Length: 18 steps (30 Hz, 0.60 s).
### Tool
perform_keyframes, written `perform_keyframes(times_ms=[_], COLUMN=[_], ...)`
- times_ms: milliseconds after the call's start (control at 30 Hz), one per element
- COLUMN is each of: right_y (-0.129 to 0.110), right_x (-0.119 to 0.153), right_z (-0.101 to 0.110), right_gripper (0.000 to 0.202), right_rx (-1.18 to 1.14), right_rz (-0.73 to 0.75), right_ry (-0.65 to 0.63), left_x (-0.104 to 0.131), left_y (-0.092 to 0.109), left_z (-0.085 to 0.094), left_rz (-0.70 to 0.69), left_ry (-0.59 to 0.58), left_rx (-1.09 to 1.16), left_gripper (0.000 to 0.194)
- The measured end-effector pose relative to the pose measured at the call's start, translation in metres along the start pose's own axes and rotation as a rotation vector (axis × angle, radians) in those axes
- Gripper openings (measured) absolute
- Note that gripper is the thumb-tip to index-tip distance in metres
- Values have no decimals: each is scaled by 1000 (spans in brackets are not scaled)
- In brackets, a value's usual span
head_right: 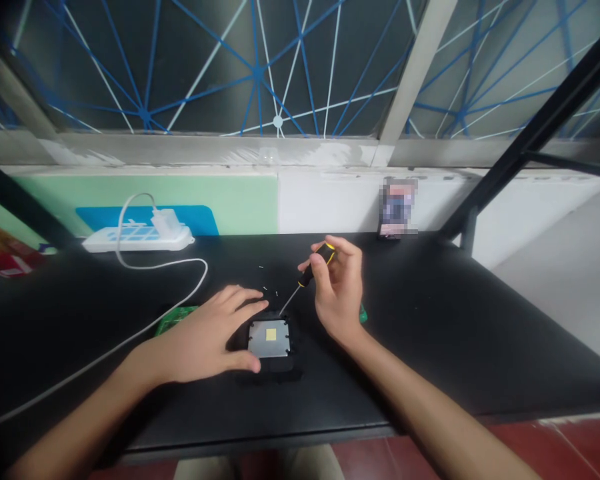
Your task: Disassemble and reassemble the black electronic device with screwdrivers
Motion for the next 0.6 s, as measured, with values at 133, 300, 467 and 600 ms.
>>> perform_keyframes(times_ms=[133, 300, 467, 600], right_y=[-7, -17, -21, -21], right_x=[5, 15, 24, 26], right_z=[-6, -20, -33, -38], right_gripper=[27, 33, 38, 39], right_rx=[-15, -54, -125, -138], right_rz=[-4, 23, 57, 71], right_ry=[-46, -124, -194, -223], left_x=[3, 3, 1, 1], left_y=[4, 4, 6, 8], left_z=[5, -1, -3, -3], left_rz=[-2, -53, -59, -56], left_ry=[-2, 5, 18, 14], left_rx=[16, 11, 7, 15], left_gripper=[106, 100, 93, 87])
Point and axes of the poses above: each hand's wrist, its own x-axis away from the middle knuckle, its own z-axis out of the back of the hand, y = z × x, the point moved 6 cm from there along -x, towards the middle knuckle, and after that the axes turned 9 degrees about -x, right-handed, at the moved point
